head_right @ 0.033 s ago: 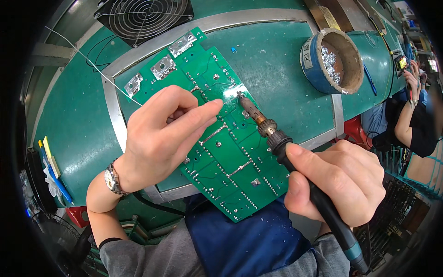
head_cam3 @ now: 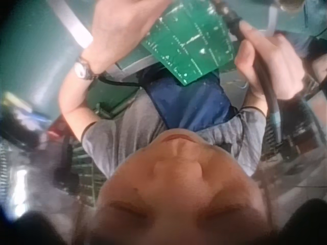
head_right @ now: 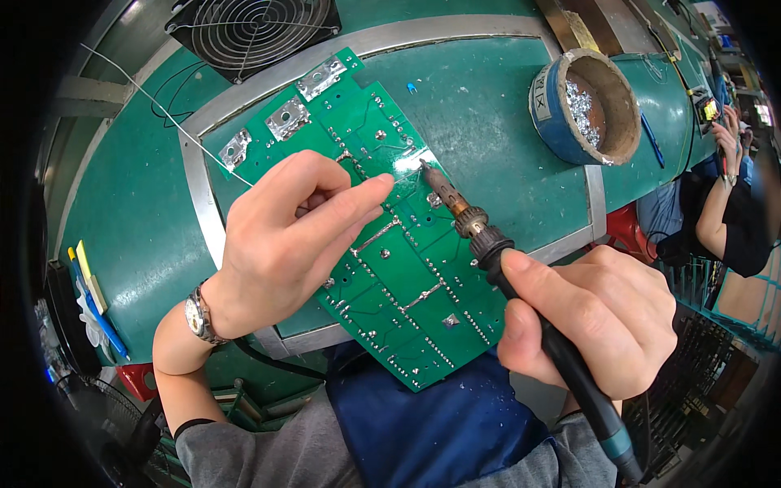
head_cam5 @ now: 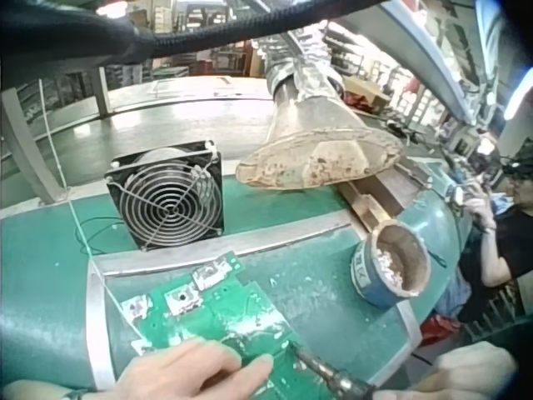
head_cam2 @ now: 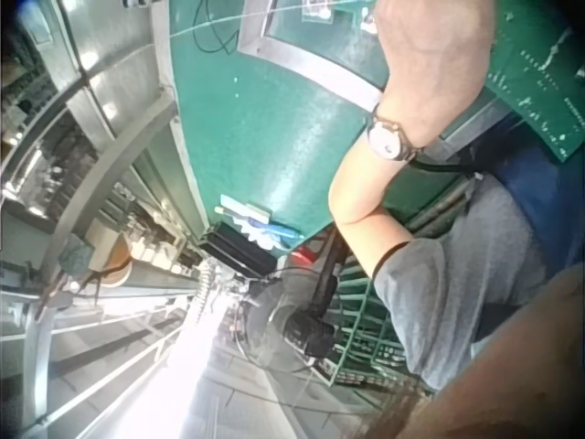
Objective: The person turns over a circuit board assembly, places it onto an upper track, and solders connection points on another circuit board using a soldering iron and solder wire.
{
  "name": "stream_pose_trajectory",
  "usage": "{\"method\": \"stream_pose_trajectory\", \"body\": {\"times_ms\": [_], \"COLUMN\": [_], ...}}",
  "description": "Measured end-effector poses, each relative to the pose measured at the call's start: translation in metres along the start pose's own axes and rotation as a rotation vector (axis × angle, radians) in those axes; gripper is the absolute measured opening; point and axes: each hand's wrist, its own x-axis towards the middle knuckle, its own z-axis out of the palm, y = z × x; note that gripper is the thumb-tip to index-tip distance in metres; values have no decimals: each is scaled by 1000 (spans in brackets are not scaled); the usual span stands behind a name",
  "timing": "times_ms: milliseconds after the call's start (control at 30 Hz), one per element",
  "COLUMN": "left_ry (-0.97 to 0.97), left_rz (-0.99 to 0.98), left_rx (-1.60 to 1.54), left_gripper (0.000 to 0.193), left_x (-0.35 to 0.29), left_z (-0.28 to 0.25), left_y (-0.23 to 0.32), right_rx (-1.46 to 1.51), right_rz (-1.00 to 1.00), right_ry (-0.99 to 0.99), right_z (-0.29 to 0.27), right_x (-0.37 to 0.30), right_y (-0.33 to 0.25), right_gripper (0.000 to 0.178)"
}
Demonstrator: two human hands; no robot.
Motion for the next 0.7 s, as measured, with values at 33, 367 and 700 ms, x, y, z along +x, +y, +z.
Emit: {"method": "stream_pose_trajectory", "body": {"times_ms": [33,367,700], "left_ry": [-2,-21,-59], "left_rz": [2,17,32], "left_rx": [-1,39,21], "left_gripper": [34,40,42], "left_x": [1,2,2], "left_z": [0,-3,0], "left_y": [1,4,14], "right_rx": [-2,-15,19], "right_rz": [-13,-18,-24], "right_ry": [-18,-22,0], "right_z": [0,-9,-10], "right_x": [1,-4,-16], "right_y": [-1,-5,-2], "right_gripper": [17,17,19]}}
